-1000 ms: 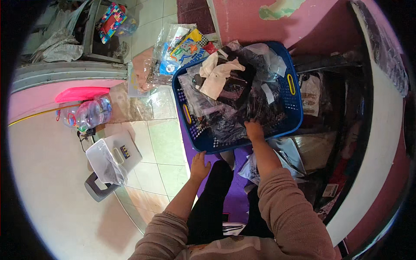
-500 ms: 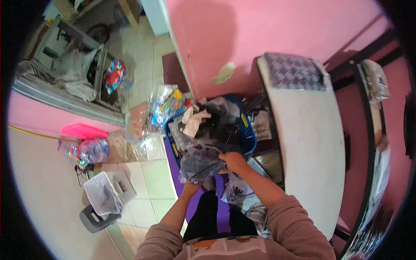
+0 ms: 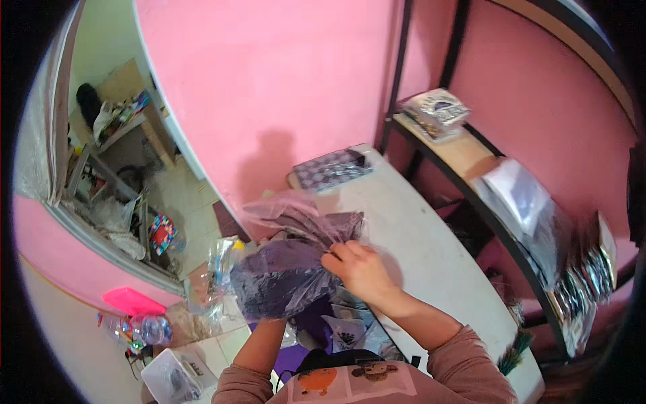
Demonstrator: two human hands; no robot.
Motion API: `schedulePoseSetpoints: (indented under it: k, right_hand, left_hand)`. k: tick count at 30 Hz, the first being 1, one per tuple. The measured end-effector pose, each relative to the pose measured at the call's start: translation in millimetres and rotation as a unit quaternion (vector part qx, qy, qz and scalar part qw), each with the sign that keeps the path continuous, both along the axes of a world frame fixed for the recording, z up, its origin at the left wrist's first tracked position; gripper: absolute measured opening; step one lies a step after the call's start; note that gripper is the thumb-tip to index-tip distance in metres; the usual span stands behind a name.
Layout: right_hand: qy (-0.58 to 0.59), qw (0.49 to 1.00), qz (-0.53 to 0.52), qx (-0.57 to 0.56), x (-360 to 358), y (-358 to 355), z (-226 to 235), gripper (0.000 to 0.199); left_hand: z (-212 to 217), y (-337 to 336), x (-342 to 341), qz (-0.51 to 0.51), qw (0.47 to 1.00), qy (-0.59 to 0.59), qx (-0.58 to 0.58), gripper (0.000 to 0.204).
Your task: The recorder is sorting and organizing packaged clothing items from a basket onto shelves in a clothing store stockroom.
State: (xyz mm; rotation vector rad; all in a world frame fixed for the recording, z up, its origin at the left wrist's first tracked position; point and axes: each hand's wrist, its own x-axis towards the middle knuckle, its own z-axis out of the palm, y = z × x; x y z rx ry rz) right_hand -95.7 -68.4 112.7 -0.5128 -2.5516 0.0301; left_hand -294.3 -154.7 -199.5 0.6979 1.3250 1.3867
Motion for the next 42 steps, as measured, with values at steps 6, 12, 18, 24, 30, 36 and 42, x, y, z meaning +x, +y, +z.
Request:
schedulePoseSetpoints:
  k: [6, 12, 18, 24, 30, 36, 42]
  right_hand:
    - [-0.006, 0.979, -0.204, 0.01, 113.4, -10.2, -69.2, 0.022]
    - [-0.179, 0.937, -0.17, -0.245, 219.8, -18.1, -227.1, 0.079]
    - [-0.041, 0.893, -0.356, -0.274, 273.6, 9.9, -218.3, 0.056]
    - [-0.095, 0.894, -0.423, -0.118, 300.2, 34.5, -281.4, 0.041]
    - [-0.124, 0.874, -0.445, -0.154, 307.3, 20.0, -269.3, 0.034]
    - [-0.132, 0.818, -0.521, -0.204, 324.2, -54.3, -253.7, 0.035]
    - [0.146, 0.86, -0.4, -0.282, 364.0, -162.7, -261.3, 0.045]
  left_hand:
    - [35.2, 39.4, 95.4, -0.063, 0.956, -0.284, -0.035, 0.059]
    - [8.6, 11.1, 193.2, 0.036, 0.96, -0.19, -0.205, 0.083]
    - [34.0, 20.1, 254.4, 0.033, 0.903, 0.416, -0.106, 0.138]
    - [53.1, 21.2, 282.2, -0.05, 0.888, 0.388, -0.242, 0.149]
    - [42.7, 44.3, 276.9, -0.086, 0.823, 0.474, -0.301, 0.143]
    - [46.5, 116.3, 216.4, -0.184, 0.761, 0.61, -0.125, 0.134]
    - [59.1, 177.2, 171.7, -0.09, 0.756, 0.644, 0.076, 0.084]
